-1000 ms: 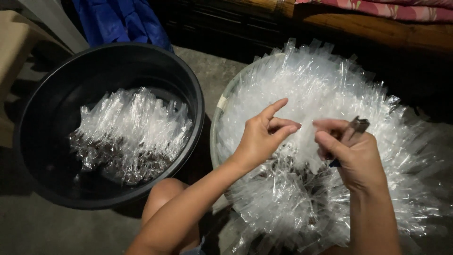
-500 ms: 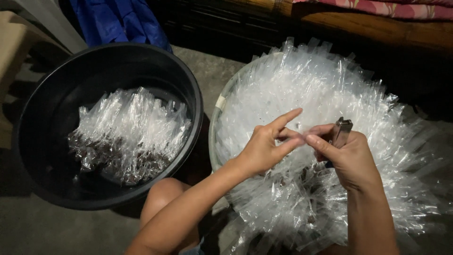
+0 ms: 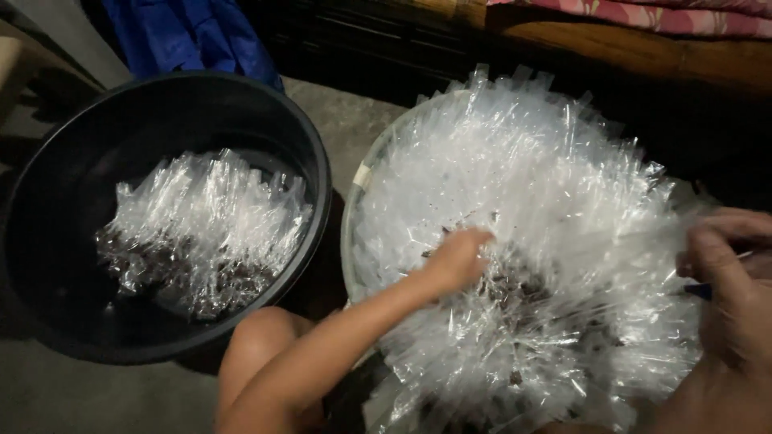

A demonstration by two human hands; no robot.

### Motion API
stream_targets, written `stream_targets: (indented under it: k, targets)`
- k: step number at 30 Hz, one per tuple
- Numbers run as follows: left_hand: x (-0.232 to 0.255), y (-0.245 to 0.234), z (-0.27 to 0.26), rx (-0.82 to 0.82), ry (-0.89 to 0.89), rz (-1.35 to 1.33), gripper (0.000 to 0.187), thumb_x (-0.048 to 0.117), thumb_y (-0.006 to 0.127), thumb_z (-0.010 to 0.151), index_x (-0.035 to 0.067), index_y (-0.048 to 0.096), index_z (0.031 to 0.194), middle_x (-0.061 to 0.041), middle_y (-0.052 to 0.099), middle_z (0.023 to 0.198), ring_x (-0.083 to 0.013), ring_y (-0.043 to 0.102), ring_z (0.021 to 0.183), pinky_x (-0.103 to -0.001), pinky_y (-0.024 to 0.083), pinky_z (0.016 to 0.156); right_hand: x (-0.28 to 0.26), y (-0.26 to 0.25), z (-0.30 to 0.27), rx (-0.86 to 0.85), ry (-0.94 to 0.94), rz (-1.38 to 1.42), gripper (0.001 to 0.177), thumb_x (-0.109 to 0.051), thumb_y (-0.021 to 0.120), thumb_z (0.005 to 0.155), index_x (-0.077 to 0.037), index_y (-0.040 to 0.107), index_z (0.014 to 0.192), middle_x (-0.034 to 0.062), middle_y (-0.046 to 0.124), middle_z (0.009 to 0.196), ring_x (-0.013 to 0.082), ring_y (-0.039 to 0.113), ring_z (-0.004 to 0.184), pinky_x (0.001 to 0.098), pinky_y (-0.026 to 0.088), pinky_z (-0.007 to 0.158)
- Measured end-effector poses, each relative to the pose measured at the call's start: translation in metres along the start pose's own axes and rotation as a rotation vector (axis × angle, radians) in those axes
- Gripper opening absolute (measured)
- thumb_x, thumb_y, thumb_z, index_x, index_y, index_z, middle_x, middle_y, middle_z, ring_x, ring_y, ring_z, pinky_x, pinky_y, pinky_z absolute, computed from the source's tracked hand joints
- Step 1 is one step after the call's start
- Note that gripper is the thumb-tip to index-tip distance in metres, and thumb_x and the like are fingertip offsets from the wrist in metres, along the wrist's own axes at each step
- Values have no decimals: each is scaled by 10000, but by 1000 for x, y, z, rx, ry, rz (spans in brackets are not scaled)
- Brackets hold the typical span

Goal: Manually sealing small plastic bags containing food items using a lighter and sorting them into a bucket.

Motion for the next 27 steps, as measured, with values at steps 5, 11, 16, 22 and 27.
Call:
stream_targets:
  k: [5, 11, 16, 22, 27]
  targets:
    - [-55, 7, 72, 176, -197, 183, 772, 289, 778, 825, 35, 418, 1459, -190, 527, 1379, -357, 515, 1273, -463, 411, 1071, -27, 32, -4, -58, -48, 30, 193, 75, 619, 1043, -67, 542, 937, 29, 555, 978, 121, 517, 858, 227, 441, 776]
    - [-63, 20, 94, 186, -410, -162, 298, 269, 571, 954, 110, 690, 1176, -90, 740, 1017, -246, 669, 868, -393, 520, 781, -51, 38, -7, -22, -67, 120, 122, 47, 678, 1011, -23, 583, 979, 98, 641, 1106, 152, 562, 878, 231, 491, 715]
    - [23, -36, 57, 123, -333, -915, 347, 226, 568, 981, -31, 693, 1179, -155, 754, 1037, -221, 724, 876, -308, 574, 847, -29, 50, 1, -12, 106, 115, 111, -65, 733, 956, -69, 698, 1061, 49, 680, 942, 121, 581, 686, 216, 496, 625]
    - [89, -63, 8, 43, 14, -711, 281, 168, 552, 1010, -1, 677, 1196, -149, 766, 1034, -214, 738, 976, -329, 627, 904, -28, 99, -7, -284, 251, 245, 596, -25, 720, 815, 55, 599, 1393, 112, 669, 890, 148, 549, 608, 234, 416, 525]
    - [114, -71, -14, -10, 263, -417, 328, 289, 499, 1034, 69, 692, 1181, -138, 755, 1179, -256, 749, 1077, -372, 638, 944, -26, 106, -11, -289, 272, 309, 269, -48, 767, 828, 66, 723, 1068, 114, 635, 707, 173, 550, 549, 253, 416, 492]
Point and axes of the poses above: each hand's wrist, its own z-axis towards the middle knuckle, its own y-axis out of the palm, x = y × z, the point moved 8 cm from there along z, towards the middle knuckle
